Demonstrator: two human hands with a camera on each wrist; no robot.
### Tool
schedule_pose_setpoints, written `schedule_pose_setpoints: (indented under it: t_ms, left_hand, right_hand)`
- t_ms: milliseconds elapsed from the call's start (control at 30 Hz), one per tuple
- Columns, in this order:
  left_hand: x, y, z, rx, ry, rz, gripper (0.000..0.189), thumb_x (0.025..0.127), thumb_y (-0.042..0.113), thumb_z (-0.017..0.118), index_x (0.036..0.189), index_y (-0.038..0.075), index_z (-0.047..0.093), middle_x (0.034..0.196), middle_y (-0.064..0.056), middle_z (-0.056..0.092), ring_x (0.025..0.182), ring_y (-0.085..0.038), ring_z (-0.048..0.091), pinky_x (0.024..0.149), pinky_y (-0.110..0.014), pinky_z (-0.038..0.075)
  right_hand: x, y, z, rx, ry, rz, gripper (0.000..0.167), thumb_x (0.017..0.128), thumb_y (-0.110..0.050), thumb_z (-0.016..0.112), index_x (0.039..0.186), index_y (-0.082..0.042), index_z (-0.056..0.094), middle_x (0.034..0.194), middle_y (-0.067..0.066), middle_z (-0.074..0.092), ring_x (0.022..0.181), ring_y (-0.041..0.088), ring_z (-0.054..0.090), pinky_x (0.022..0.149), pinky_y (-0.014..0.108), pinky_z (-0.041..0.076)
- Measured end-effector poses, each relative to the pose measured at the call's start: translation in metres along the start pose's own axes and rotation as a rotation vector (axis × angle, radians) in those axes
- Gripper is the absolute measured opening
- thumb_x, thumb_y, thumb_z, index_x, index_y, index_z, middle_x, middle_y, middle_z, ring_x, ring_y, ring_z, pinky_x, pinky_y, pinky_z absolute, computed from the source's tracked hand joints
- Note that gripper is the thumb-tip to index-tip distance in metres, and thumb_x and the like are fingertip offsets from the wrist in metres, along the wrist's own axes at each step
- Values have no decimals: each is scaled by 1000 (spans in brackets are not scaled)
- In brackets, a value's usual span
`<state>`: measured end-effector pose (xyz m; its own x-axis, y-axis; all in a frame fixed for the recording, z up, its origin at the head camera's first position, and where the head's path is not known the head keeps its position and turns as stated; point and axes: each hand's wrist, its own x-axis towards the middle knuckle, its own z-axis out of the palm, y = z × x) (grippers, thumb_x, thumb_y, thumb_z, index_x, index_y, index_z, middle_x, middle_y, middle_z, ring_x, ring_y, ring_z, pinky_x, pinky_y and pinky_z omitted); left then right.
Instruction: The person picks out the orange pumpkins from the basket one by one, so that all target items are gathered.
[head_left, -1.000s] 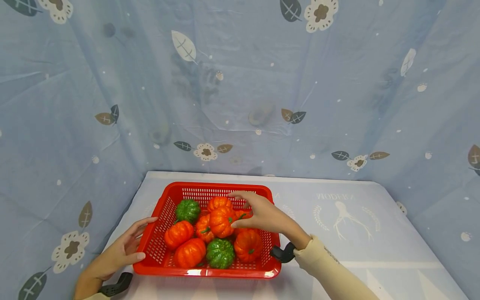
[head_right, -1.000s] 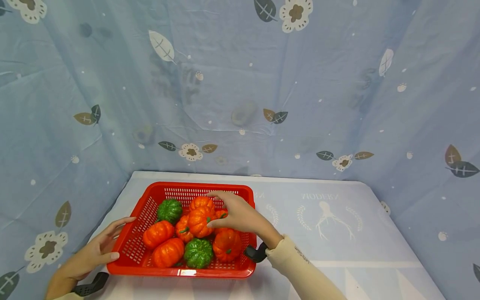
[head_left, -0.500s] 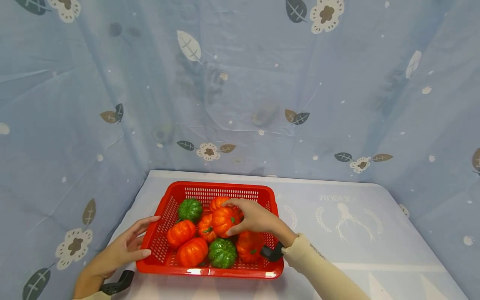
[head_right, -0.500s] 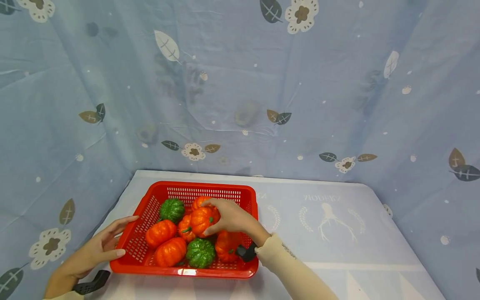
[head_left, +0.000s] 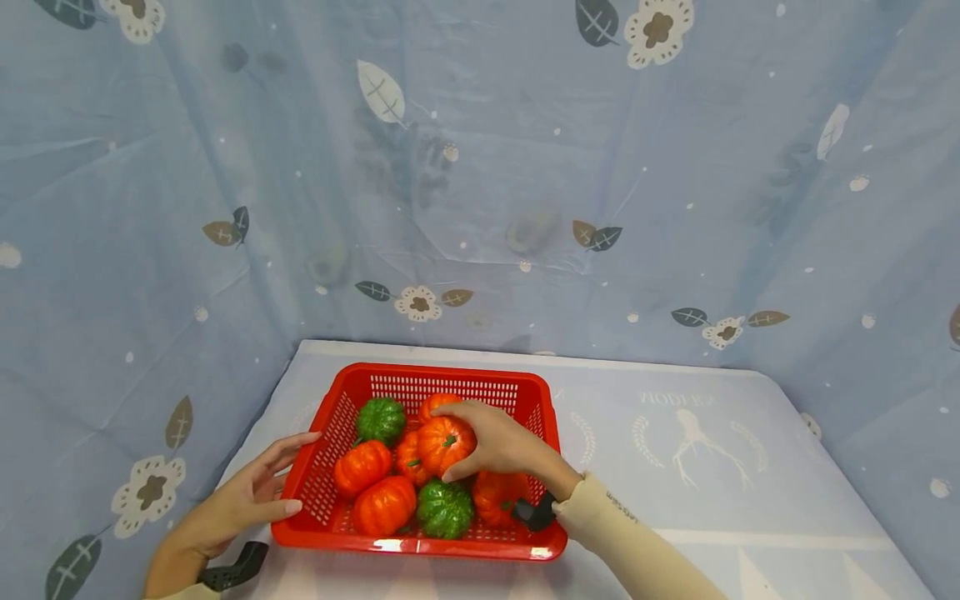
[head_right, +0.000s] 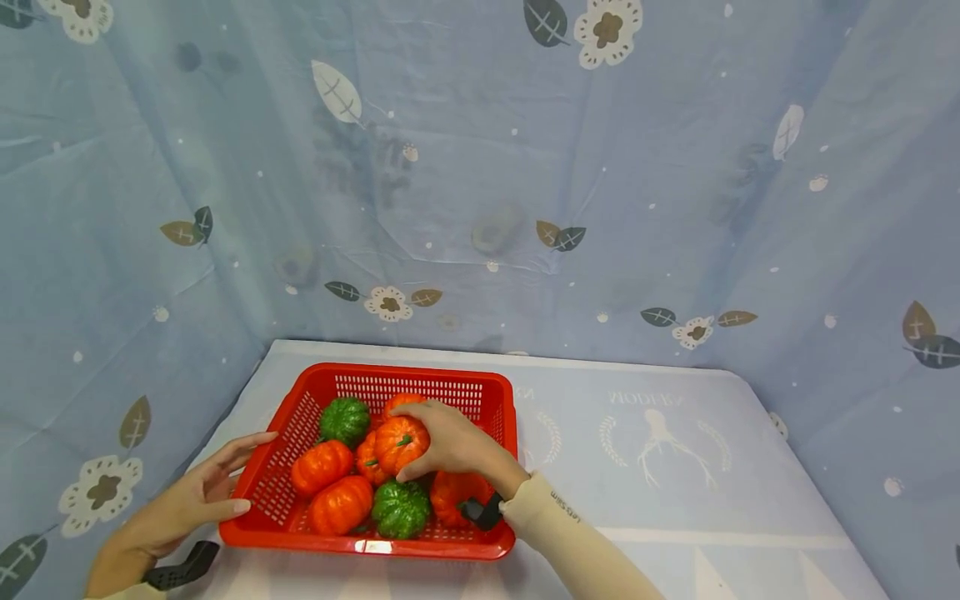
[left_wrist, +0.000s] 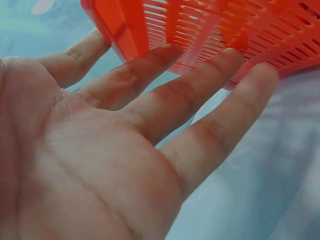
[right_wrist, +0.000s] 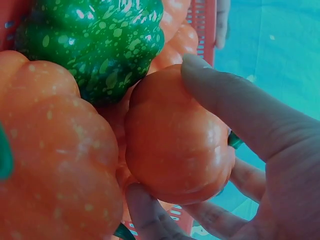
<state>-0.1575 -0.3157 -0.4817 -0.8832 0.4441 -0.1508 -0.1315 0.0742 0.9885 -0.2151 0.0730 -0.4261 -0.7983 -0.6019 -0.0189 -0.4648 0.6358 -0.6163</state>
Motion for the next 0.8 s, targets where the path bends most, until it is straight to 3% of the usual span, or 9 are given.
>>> schedule_pose_setpoints:
  t_ms: [233,433,800]
  left_hand:
    - [2,-2,0,8,-7,11,81,96,1,65,162,19,23,161,-24,17,128,-22,55,92,-54,55]
    - [0,-5,-3,2,-18,27,80,96,-2,63,162,17,23,159,-28,19,129,-28,55,93,-55,55]
    - [1,-3,-2,-13,-28,23,79,97,-1,63,162,18,22,159,-29,20,129,-36,54,92,-57,55]
  right_hand:
    - [-2,-1,0,-48,17,14,82,74,-38,94,146,-27,56,140,-1,57,122,18,54,100,42,50]
    - [-7,1,-2,-27,35,8,84,74,-42,93,147,-25,56,136,-5,60,121,17,55,98,37,52]
    - [-26,0,-25,52,180,15,81,76,-46,90,146,-20,56,131,-4,59,114,16,57,90,37,55]
